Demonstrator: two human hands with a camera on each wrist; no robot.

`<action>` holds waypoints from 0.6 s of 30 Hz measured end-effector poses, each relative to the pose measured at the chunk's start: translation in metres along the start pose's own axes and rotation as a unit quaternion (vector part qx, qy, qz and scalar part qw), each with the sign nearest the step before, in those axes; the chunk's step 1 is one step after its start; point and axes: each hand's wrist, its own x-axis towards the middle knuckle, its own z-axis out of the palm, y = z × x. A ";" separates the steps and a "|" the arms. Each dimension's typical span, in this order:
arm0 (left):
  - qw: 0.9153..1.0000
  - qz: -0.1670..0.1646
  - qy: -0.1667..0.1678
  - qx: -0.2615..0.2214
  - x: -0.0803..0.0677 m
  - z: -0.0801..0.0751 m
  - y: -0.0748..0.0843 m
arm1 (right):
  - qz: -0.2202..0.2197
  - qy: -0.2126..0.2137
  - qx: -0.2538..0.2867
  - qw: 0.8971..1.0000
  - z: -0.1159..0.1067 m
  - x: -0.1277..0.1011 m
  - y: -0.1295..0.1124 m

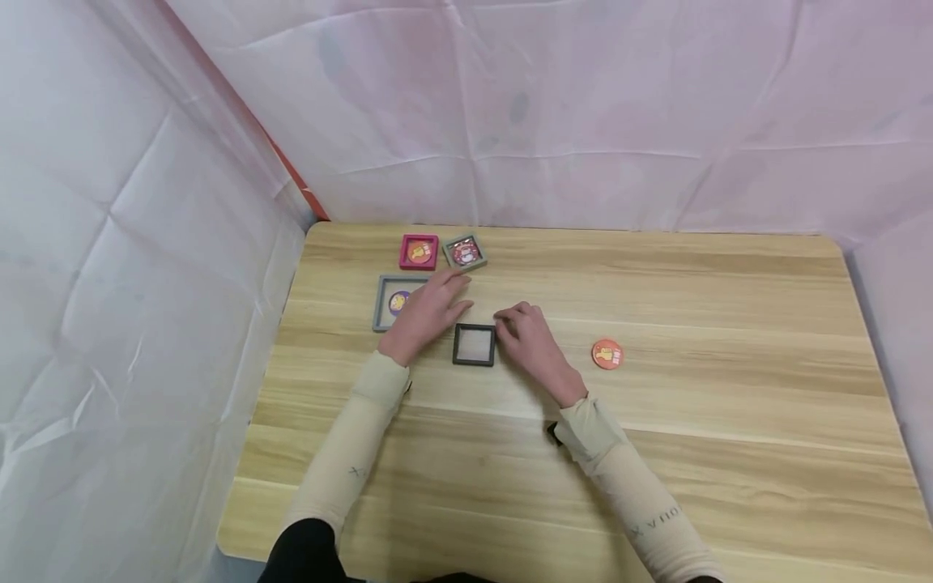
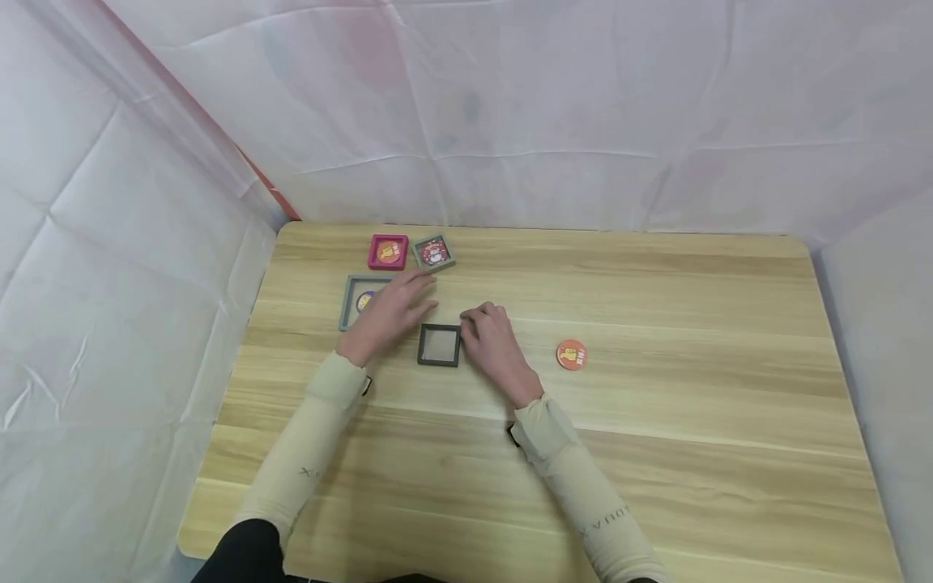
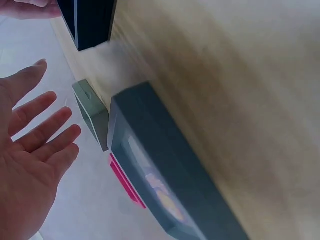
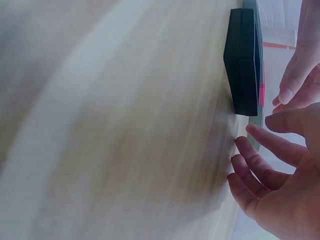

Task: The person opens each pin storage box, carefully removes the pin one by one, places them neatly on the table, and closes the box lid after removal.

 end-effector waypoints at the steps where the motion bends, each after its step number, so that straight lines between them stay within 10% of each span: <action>1: 1.000 0.000 -0.002 0.003 0.004 -0.001 -0.001 | 0.003 -0.003 0.002 1.000 -0.001 0.002 0.000; 18: 0.998 0.024 -0.040 0.037 0.051 -0.019 -0.024 | 0.017 -0.007 0.020 1.000 -0.006 0.034 0.004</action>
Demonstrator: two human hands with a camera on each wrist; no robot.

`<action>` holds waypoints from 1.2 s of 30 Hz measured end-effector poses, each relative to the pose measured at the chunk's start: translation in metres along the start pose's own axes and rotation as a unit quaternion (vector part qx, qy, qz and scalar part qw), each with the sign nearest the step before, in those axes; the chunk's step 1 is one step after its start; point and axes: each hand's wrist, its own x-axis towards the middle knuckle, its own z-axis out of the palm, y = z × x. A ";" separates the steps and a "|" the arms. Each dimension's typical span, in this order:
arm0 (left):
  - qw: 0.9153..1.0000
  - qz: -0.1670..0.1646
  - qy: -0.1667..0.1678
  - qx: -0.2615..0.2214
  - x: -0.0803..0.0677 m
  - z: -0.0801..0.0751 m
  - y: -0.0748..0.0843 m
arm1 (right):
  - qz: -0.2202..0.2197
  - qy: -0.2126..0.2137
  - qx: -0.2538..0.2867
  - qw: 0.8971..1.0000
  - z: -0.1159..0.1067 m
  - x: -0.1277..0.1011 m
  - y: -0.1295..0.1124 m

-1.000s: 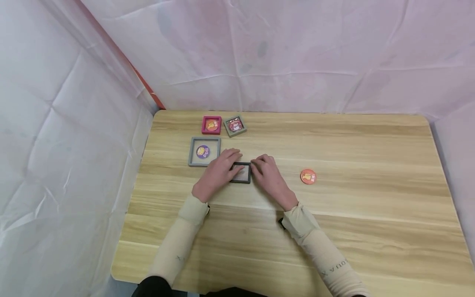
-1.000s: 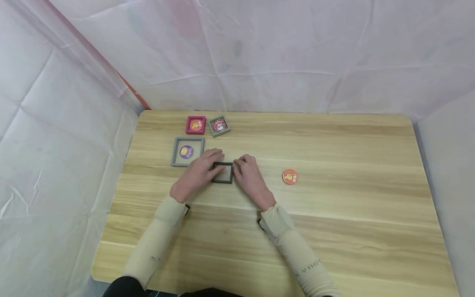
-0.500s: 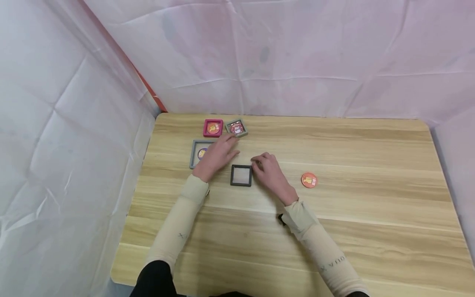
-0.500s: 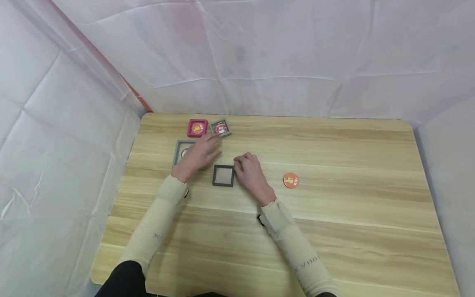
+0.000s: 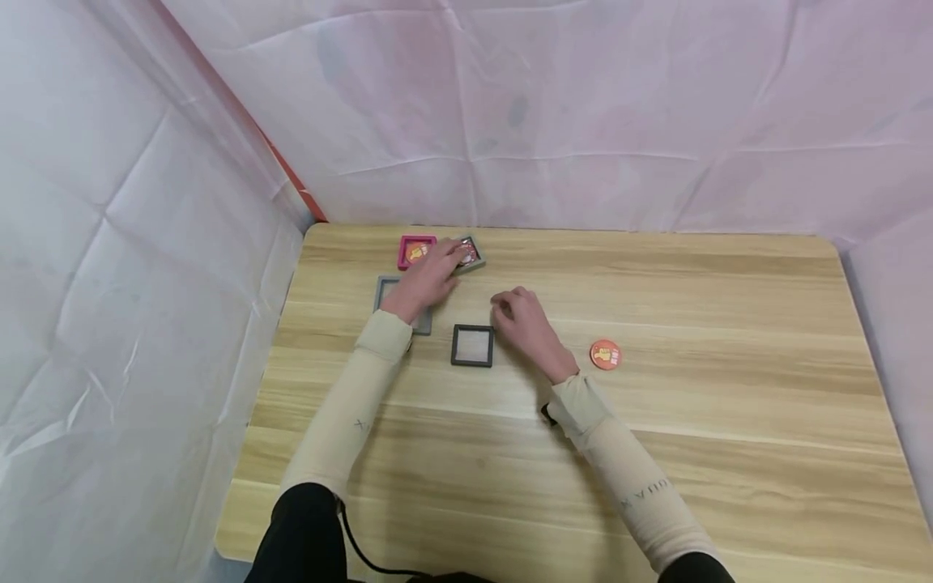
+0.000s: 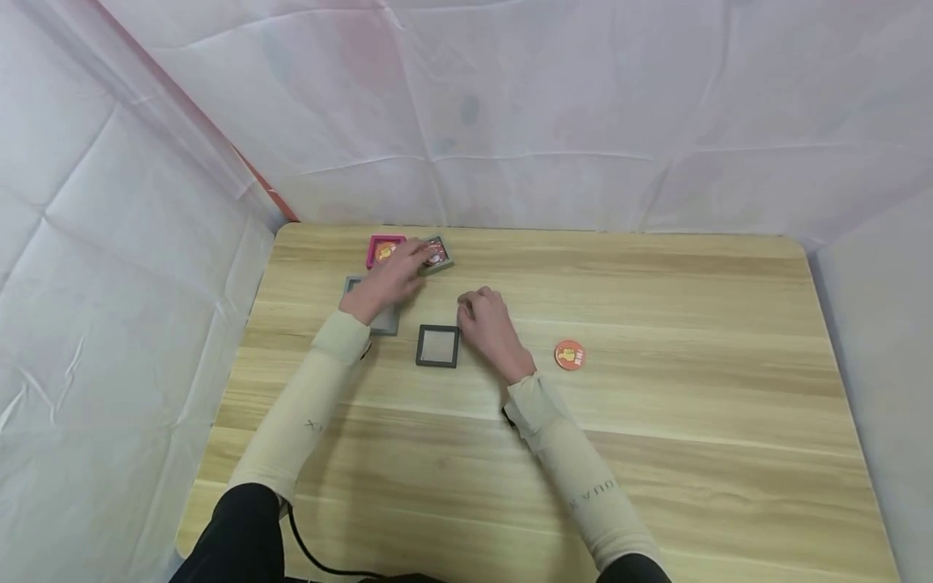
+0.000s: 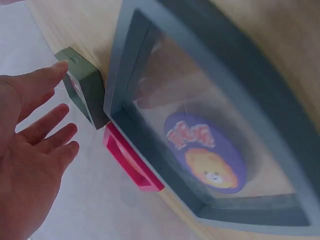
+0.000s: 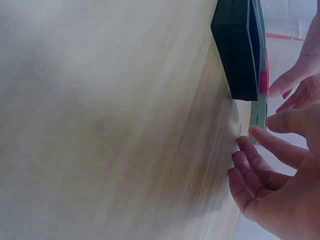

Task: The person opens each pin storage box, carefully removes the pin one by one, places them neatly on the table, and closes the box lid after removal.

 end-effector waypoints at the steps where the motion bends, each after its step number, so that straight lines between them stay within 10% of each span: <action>1: 1.000 0.000 -0.001 -0.002 0.002 -0.001 0.000 | 0.002 0.002 -0.001 1.000 0.000 0.002 -0.001; 13: 0.998 -0.016 -0.061 0.024 0.008 -0.015 0.001 | 0.038 0.012 -0.006 0.999 0.000 0.027 -0.009; 36: 0.993 0.019 -0.073 0.094 0.014 -0.010 0.001 | 0.069 0.020 -0.041 0.997 0.010 0.047 -0.024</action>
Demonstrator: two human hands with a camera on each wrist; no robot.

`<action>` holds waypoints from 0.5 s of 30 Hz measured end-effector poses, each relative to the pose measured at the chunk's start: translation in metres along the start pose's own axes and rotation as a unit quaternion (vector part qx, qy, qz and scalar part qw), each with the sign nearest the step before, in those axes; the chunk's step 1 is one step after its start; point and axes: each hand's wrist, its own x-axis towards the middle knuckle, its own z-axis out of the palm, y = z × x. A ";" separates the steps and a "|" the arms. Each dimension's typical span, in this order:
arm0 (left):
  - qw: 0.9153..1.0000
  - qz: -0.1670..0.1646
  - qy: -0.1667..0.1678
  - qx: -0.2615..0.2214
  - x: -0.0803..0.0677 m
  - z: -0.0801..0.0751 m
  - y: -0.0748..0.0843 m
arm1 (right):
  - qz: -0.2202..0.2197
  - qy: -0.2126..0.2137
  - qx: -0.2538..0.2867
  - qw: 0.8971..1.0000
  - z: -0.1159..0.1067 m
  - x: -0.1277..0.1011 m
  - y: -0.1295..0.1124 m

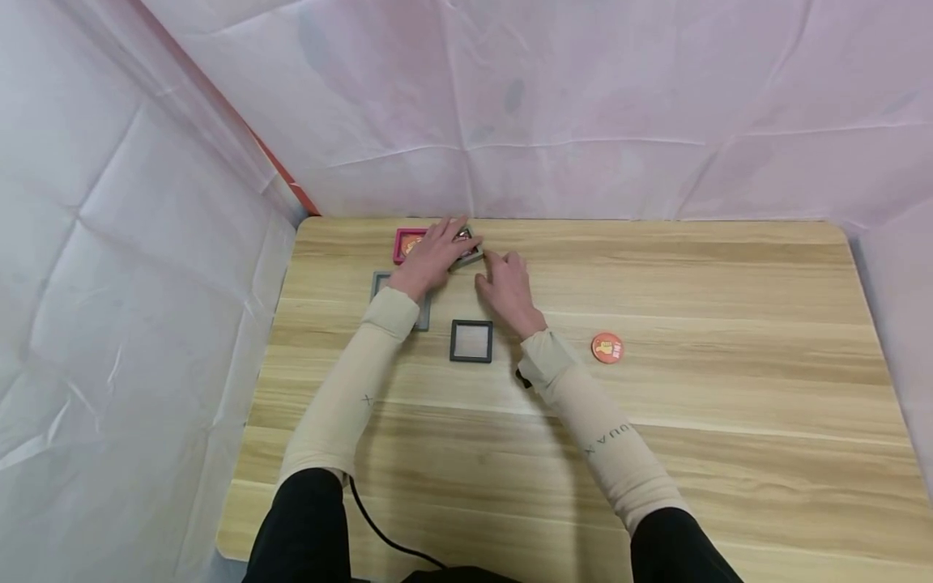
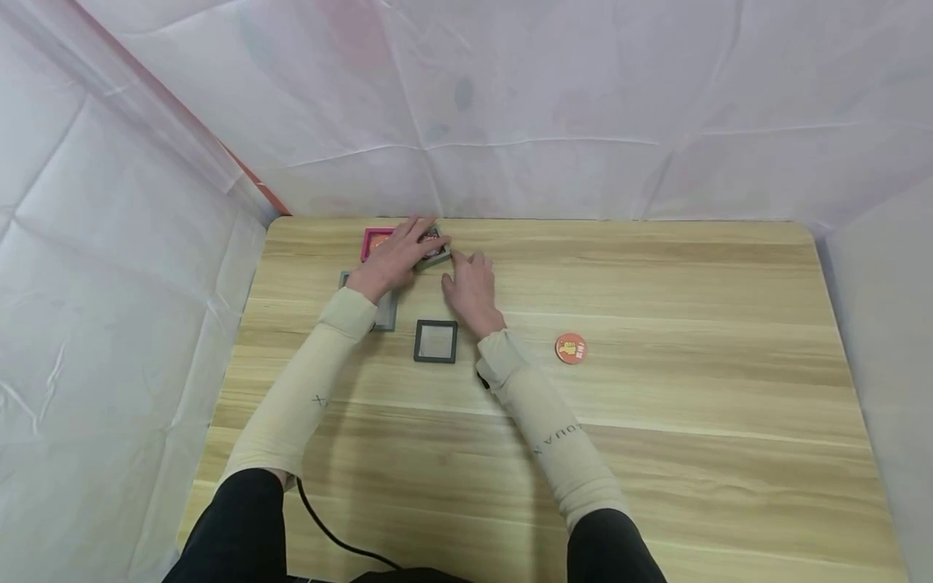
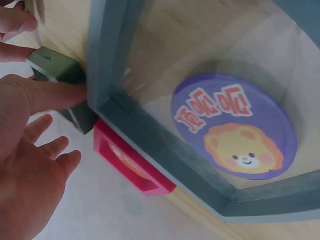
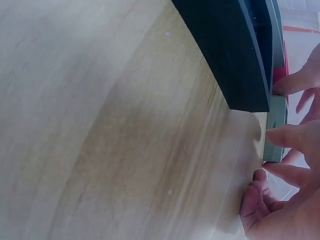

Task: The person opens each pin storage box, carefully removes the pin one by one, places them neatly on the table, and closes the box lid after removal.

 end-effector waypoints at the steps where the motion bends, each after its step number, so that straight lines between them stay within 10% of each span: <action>1: 1.000 0.000 0.000 -0.001 0.000 0.001 -0.001 | 0.002 -0.001 -0.003 1.000 0.000 0.000 0.000; 15: 0.999 -0.011 -0.035 -0.016 -0.004 -0.009 0.000 | 0.001 -0.003 0.000 1.000 -0.001 -0.005 -0.004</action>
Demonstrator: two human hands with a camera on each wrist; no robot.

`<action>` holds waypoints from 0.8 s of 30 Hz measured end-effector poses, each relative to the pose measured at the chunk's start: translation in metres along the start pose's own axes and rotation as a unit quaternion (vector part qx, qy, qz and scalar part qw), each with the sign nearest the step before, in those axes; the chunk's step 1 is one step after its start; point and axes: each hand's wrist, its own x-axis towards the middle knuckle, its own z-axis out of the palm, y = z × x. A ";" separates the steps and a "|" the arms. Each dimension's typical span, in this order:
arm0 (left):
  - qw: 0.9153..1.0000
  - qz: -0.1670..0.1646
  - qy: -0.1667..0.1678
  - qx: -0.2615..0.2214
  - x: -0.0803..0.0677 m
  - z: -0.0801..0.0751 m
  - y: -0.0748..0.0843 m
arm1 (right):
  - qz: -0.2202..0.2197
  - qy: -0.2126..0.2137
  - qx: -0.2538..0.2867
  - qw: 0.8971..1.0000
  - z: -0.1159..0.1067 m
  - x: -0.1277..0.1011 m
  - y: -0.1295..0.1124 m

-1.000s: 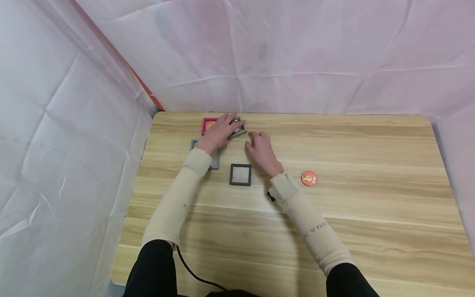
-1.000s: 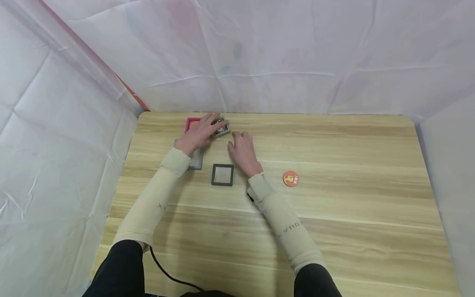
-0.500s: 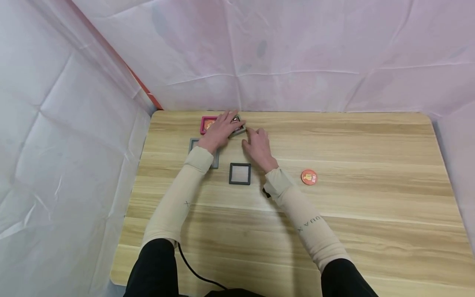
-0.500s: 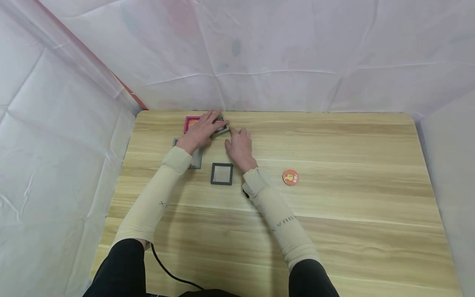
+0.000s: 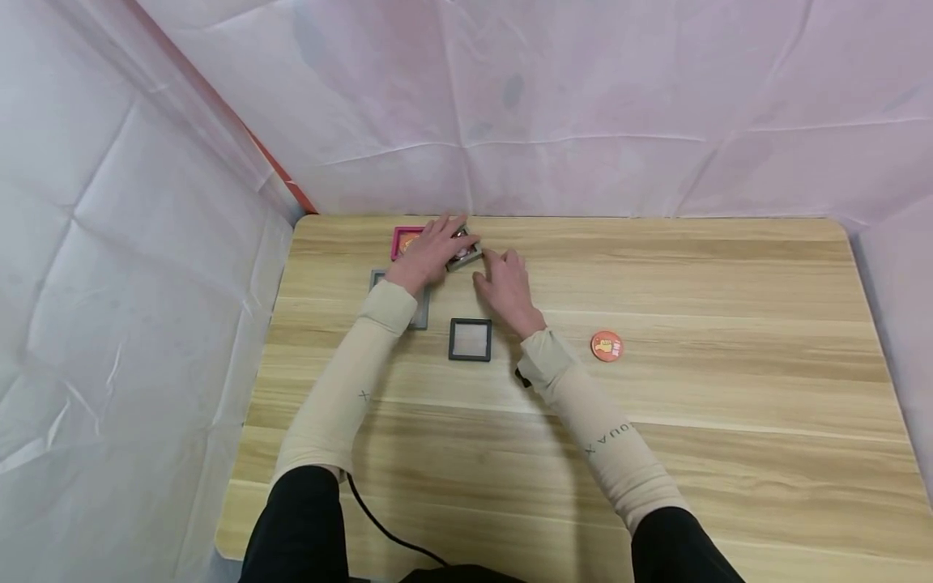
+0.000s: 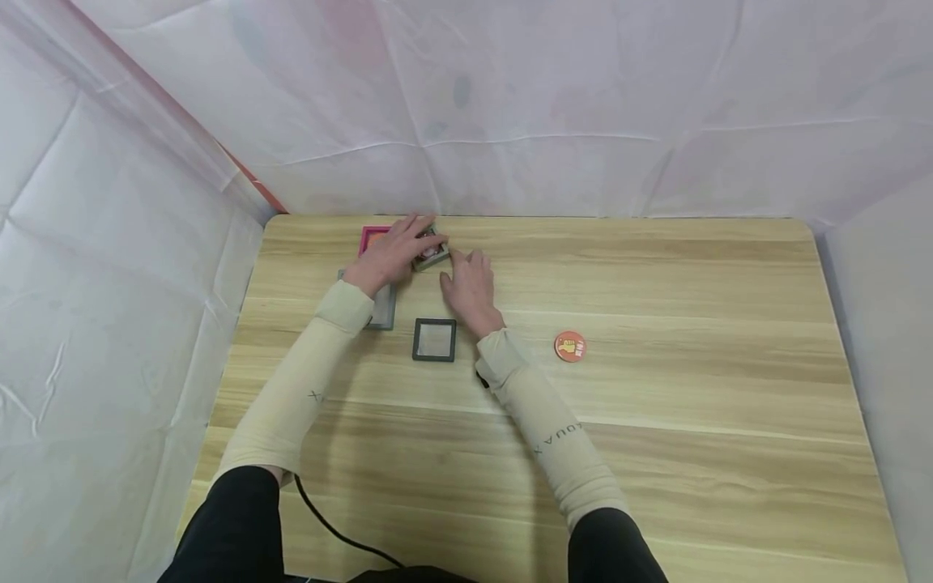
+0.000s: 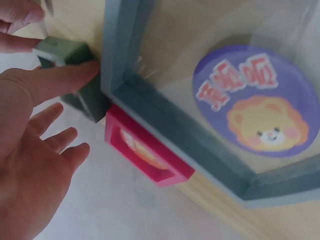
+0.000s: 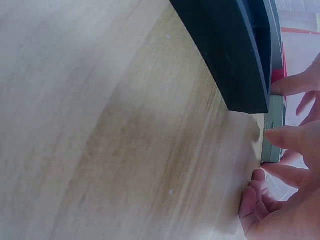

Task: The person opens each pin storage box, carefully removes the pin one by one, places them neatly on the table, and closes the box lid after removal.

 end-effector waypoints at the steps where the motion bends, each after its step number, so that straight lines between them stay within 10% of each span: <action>1: 1.000 0.000 -0.004 0.002 0.000 -0.001 0.000 | -0.001 0.000 0.004 1.000 0.000 -0.001 0.000; 24: 0.999 0.036 -0.005 0.005 -0.014 -0.002 0.012 | -0.004 -0.012 0.115 0.993 -0.009 -0.009 0.013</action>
